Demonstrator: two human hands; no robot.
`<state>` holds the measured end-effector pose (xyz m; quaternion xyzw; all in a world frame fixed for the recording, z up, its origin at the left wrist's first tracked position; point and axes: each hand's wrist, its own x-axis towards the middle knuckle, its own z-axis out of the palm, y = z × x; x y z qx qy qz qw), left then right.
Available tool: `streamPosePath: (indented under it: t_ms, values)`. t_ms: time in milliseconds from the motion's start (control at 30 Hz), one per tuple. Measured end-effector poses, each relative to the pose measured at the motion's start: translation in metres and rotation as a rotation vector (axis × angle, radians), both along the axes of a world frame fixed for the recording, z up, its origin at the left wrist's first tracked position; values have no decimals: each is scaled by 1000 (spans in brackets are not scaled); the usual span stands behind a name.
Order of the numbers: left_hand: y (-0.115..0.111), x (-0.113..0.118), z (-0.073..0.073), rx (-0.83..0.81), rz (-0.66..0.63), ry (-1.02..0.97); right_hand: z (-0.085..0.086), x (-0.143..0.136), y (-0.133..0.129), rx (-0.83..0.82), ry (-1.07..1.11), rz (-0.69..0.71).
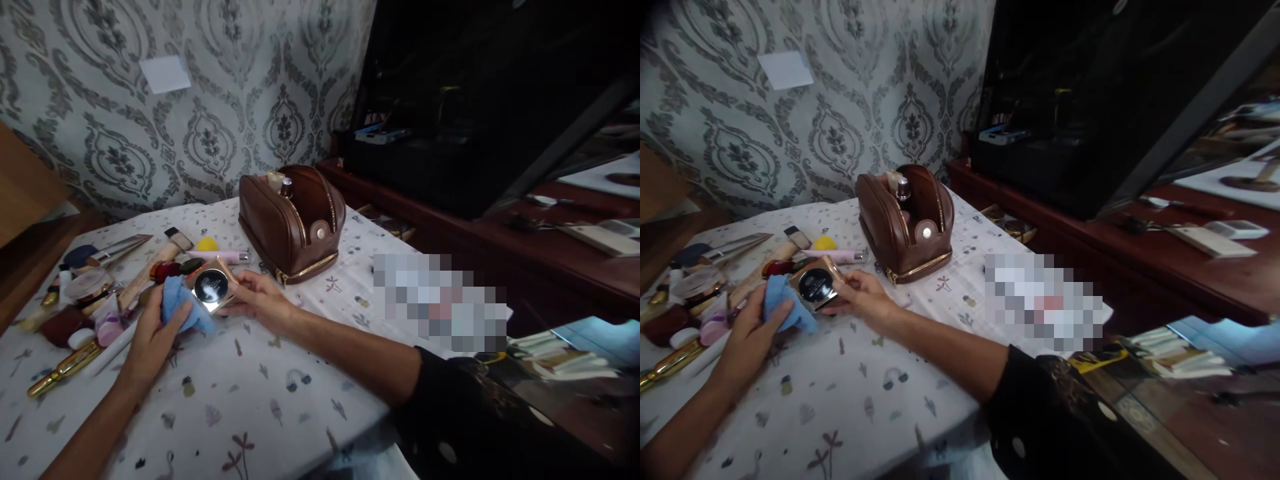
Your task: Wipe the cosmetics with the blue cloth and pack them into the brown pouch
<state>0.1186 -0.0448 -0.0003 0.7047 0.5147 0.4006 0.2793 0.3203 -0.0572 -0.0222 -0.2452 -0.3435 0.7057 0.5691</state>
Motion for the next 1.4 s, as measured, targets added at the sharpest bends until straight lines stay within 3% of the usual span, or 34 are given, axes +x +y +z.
streamPosePath:
  t_ms: [400, 700, 900, 1167, 1267, 1400]
  values:
    - [-1, 1, 4, -37, -87, 97, 11, 8, -7, 27, -161, 192]
    - [-1, 2, 2, -205, -51, -59, 11, 8, -1, -74, -55, 52]
    - [-1, 1, -2, -179, -86, -108, 10, 13, 5, -116, -23, 52]
    - [-2, -2, -1, -10, -18, -78, 19, 11, -2, -183, -40, 109]
    - [-3, -2, -5, 28, -124, -103, 19, 10, -4, -148, -63, 120]
    - [-3, 1, -7, -37, -273, -202, 16, 9, -5, -51, -121, 128]
